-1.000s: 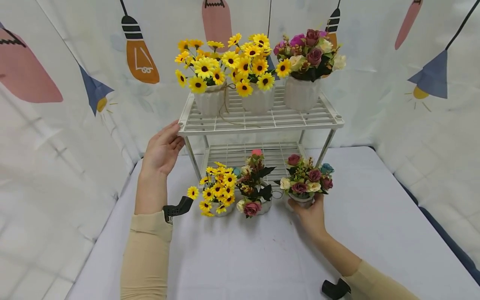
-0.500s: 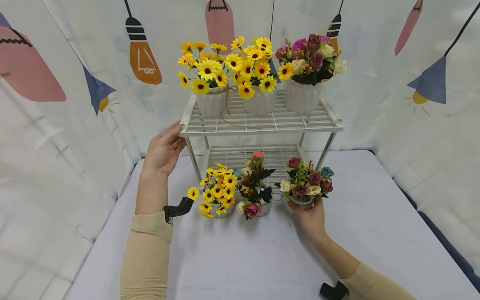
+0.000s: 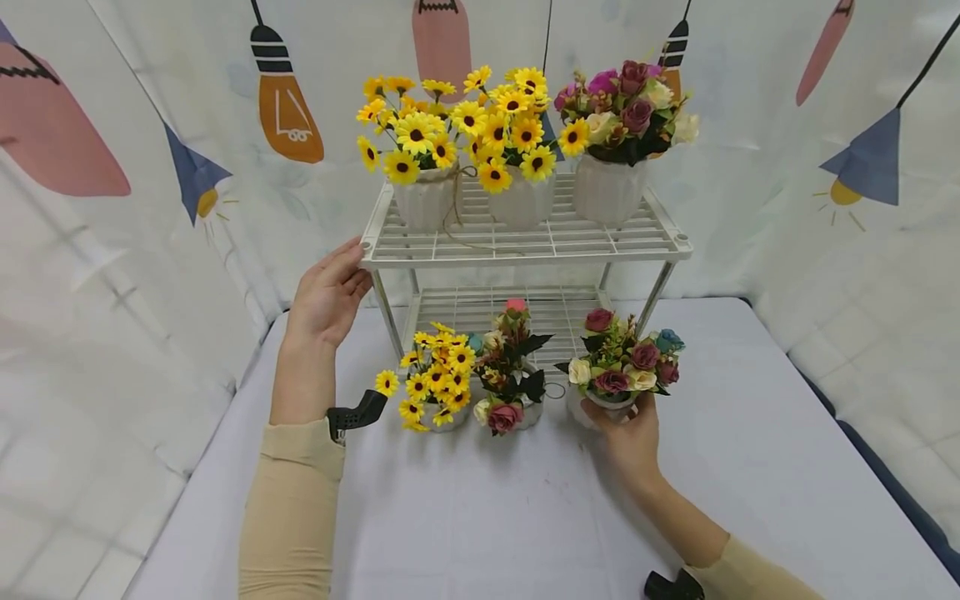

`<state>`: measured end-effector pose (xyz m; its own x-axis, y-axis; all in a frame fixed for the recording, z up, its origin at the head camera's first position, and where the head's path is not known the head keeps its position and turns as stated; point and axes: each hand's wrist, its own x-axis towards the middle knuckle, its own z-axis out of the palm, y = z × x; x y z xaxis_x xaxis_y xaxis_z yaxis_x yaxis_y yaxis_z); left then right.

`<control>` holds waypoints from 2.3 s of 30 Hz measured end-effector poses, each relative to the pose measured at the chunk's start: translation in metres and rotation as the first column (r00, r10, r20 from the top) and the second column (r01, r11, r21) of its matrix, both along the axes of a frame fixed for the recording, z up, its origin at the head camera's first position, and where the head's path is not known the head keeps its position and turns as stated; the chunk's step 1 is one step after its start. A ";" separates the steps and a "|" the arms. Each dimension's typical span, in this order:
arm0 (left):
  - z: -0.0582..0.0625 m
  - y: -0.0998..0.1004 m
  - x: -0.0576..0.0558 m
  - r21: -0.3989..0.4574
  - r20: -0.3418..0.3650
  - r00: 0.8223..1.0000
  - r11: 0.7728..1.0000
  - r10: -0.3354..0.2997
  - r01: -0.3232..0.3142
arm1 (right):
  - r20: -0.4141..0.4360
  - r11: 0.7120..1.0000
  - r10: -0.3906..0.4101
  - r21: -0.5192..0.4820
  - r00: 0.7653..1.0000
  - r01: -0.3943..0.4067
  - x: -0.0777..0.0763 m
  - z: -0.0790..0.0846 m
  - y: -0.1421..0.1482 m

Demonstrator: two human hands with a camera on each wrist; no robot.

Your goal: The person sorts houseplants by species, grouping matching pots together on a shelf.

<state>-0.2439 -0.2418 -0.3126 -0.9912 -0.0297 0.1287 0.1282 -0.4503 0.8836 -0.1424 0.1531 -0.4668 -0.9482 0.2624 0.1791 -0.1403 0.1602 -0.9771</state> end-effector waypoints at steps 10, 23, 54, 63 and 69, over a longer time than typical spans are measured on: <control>0.000 0.000 -0.001 -0.008 0.007 1.000 1.000 0.020 -0.020 | -0.049 0.997 -0.040 -0.073 0.998 0.037 -0.027 0.024 -0.005; -0.001 0.001 -0.001 -0.025 0.023 0.999 0.999 0.044 -0.044 | -0.093 0.984 -0.087 -0.161 0.992 0.071 -0.081 0.011 -0.016; 0.000 -0.001 0.000 0.037 0.002 1.000 0.999 -0.009 0.009 | -0.018 0.980 -0.200 -0.013 0.980 0.200 -0.108 -0.011 -0.020; 0.000 0.001 0.001 0.039 -0.003 1.000 0.999 -0.003 0.003 | -0.116 0.985 -0.171 -0.037 0.979 0.167 -0.066 0.015 -0.032; -0.001 0.000 0.001 0.025 -0.001 1.000 1.000 0.004 -0.004 | -0.157 0.993 -0.097 -0.075 0.983 0.086 -0.043 0.028 -0.042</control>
<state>-0.2433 -0.2418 -0.3133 -0.9910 -0.0369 0.1288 0.1309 -0.4719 0.8719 -0.1852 0.1115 -0.4391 -0.8803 0.3632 0.3052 -0.2832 0.1140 -0.9523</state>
